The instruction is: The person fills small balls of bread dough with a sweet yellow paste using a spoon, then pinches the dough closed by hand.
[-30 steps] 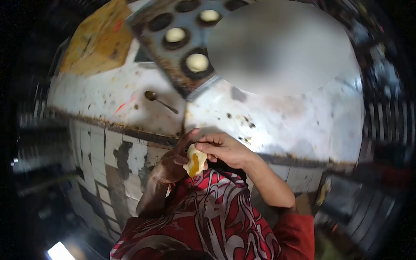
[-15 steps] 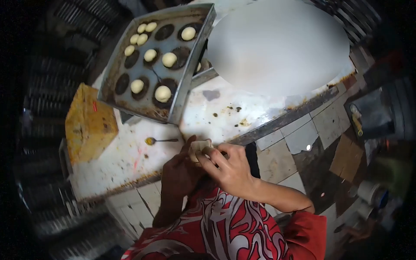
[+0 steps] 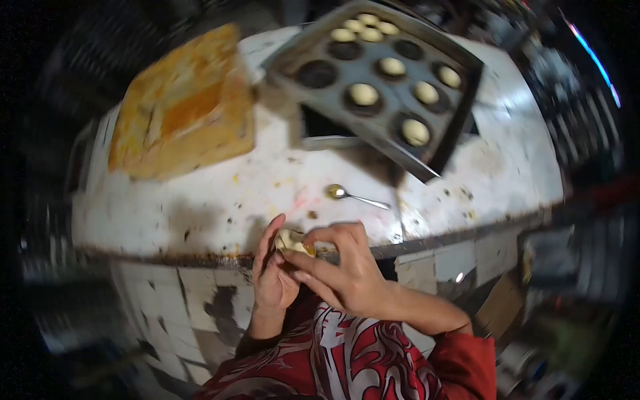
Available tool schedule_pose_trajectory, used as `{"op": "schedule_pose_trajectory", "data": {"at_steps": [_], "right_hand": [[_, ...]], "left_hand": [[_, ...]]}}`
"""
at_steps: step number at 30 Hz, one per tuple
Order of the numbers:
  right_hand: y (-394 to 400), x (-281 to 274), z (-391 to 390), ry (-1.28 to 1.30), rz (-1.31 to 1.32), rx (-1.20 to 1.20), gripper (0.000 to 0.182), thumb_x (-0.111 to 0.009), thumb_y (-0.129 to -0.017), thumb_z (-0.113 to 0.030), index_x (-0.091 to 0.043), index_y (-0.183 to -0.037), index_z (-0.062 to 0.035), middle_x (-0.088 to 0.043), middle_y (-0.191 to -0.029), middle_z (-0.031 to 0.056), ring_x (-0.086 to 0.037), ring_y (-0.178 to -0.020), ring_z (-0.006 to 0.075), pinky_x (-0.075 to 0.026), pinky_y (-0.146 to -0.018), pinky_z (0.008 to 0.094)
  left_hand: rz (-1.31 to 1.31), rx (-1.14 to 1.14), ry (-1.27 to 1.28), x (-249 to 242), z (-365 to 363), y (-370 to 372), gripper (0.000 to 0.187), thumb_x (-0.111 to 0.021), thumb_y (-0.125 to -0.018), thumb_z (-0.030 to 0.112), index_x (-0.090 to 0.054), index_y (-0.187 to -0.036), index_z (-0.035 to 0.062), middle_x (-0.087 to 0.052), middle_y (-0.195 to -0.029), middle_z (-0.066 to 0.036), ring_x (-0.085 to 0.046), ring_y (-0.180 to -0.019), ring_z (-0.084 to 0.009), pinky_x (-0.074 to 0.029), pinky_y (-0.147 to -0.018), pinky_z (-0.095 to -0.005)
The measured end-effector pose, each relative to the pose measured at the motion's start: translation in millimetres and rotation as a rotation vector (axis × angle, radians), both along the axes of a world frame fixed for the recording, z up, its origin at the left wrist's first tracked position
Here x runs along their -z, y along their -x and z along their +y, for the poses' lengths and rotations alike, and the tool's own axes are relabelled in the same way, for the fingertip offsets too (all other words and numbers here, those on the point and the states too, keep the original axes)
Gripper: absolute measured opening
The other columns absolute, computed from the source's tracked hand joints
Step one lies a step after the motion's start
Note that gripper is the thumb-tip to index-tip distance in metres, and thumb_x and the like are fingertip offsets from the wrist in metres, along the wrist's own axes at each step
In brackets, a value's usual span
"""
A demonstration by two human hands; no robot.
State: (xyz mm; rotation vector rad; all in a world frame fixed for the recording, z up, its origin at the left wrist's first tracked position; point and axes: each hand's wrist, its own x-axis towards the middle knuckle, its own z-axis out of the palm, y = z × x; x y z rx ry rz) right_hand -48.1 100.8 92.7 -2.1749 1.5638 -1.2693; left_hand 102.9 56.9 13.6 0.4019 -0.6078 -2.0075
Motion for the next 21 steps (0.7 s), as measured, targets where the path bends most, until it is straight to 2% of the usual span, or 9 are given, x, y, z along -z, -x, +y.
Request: {"op": "schedule_pose_trajectory", "data": {"at_steps": [1,4,7,9,11,13,14,18,21], "right_hand": [[-8,3,-6,0.079,0.04,-0.071,0.029,-0.072,-0.07,-0.012,-0.066,-0.098,-0.005,-0.055,-0.099,0.012,-0.05,-0.088,0.0264,-0.04,-0.077,0.0364],[-38,32,-18,0.05,-0.263,-0.038,0.038,-0.076,-0.069,-0.009,-0.058,-0.1,0.0018,-0.054,-0.095,0.0148,-0.051,-0.085,0.024,-0.042,-0.073,0.031],[-61,52,-28,-0.312,-0.657,-0.05,0.062,-0.076,-0.07,-0.001,-0.041,-0.12,0.0015,-0.049,-0.106,0.0116,-0.048,-0.086,0.0159,-0.04,-0.076,0.0266],[-69,57,-29,-0.43,-0.671,-0.143,0.068,-0.076,-0.069,0.002,-0.036,-0.124,0.0004,-0.047,-0.107,0.01,-0.047,-0.088,0.0138,-0.04,-0.078,0.0268],[-72,57,-29,-0.467,-0.657,-0.196,0.067,-0.076,-0.068,0.005,-0.038,-0.123,0.0006,-0.047,-0.106,0.0098,-0.047,-0.087,0.0139,-0.041,-0.076,0.0267],[-70,61,-27,-0.423,-0.65,-0.158,0.063,-0.073,-0.071,0.006,-0.038,-0.122,0.0015,-0.047,-0.106,0.0097,-0.048,-0.087,0.0135,-0.042,-0.074,0.0256],[-69,63,-27,-0.405,-0.726,-0.153,0.052,-0.069,-0.074,0.008,-0.042,-0.118,0.0029,-0.048,-0.103,0.01,-0.049,-0.085,0.013,-0.043,-0.071,0.0238],[-34,72,-6,-0.442,-0.698,-0.195,0.041,-0.066,-0.076,0.01,-0.046,-0.112,0.0041,-0.049,-0.101,0.0107,-0.05,-0.083,0.0127,-0.042,-0.071,0.0228],[-1,62,16,-0.443,-0.522,-0.126,0.02,-0.067,-0.078,0.005,-0.057,-0.095,0.0006,-0.057,-0.091,0.0089,-0.052,-0.07,0.0107,-0.043,-0.062,0.0211]], "left_hand": [[0.054,-0.001,-0.101,4,-7,-11,0.044,-0.055,-0.089,0.009,-0.039,-0.129,-0.0018,-0.049,-0.124,-0.014,-0.048,-0.116,-0.024,-0.039,-0.101,-0.0389],[0.159,-0.114,-0.211,23,-13,-35,0.044,-0.052,-0.09,0.018,-0.041,-0.128,-0.0004,-0.049,-0.126,-0.011,-0.048,-0.117,-0.0239,-0.039,-0.1,-0.0406],[0.214,-0.261,-0.212,18,-15,-50,0.043,-0.051,-0.09,0.023,-0.043,-0.125,0.0009,-0.051,-0.122,-0.012,-0.049,-0.115,-0.0248,-0.038,-0.099,-0.0413],[0.238,-0.254,-0.229,16,-10,-51,0.042,-0.051,-0.09,0.023,-0.043,-0.125,0.0009,-0.052,-0.121,-0.014,-0.049,-0.114,-0.0245,-0.039,-0.098,-0.041],[0.246,-0.334,-0.26,16,-4,-45,0.042,-0.05,-0.091,0.024,-0.043,-0.125,0.0009,-0.053,-0.12,-0.015,-0.05,-0.113,-0.0245,-0.041,-0.096,-0.04],[0.348,-0.268,-0.267,16,4,-38,0.041,-0.048,-0.091,0.024,-0.043,-0.125,0.001,-0.052,-0.121,-0.016,-0.051,-0.112,-0.0245,-0.042,-0.095,-0.0389],[0.346,-0.26,-0.282,19,9,-32,0.041,-0.047,-0.092,0.024,-0.043,-0.125,0.0018,-0.053,-0.12,-0.015,-0.051,-0.112,-0.0247,-0.043,-0.094,-0.0389],[0.301,-0.307,-0.298,27,27,-2,0.038,-0.042,-0.093,0.032,-0.046,-0.12,0.0059,-0.053,-0.116,-0.013,-0.05,-0.111,-0.0261,-0.044,-0.092,-0.0394],[0.439,-0.248,-0.408,10,38,26,0.036,-0.04,-0.094,0.034,-0.048,-0.117,0.0072,-0.054,-0.113,-0.011,-0.05,-0.11,-0.027,-0.044,-0.091,-0.0404]]}}
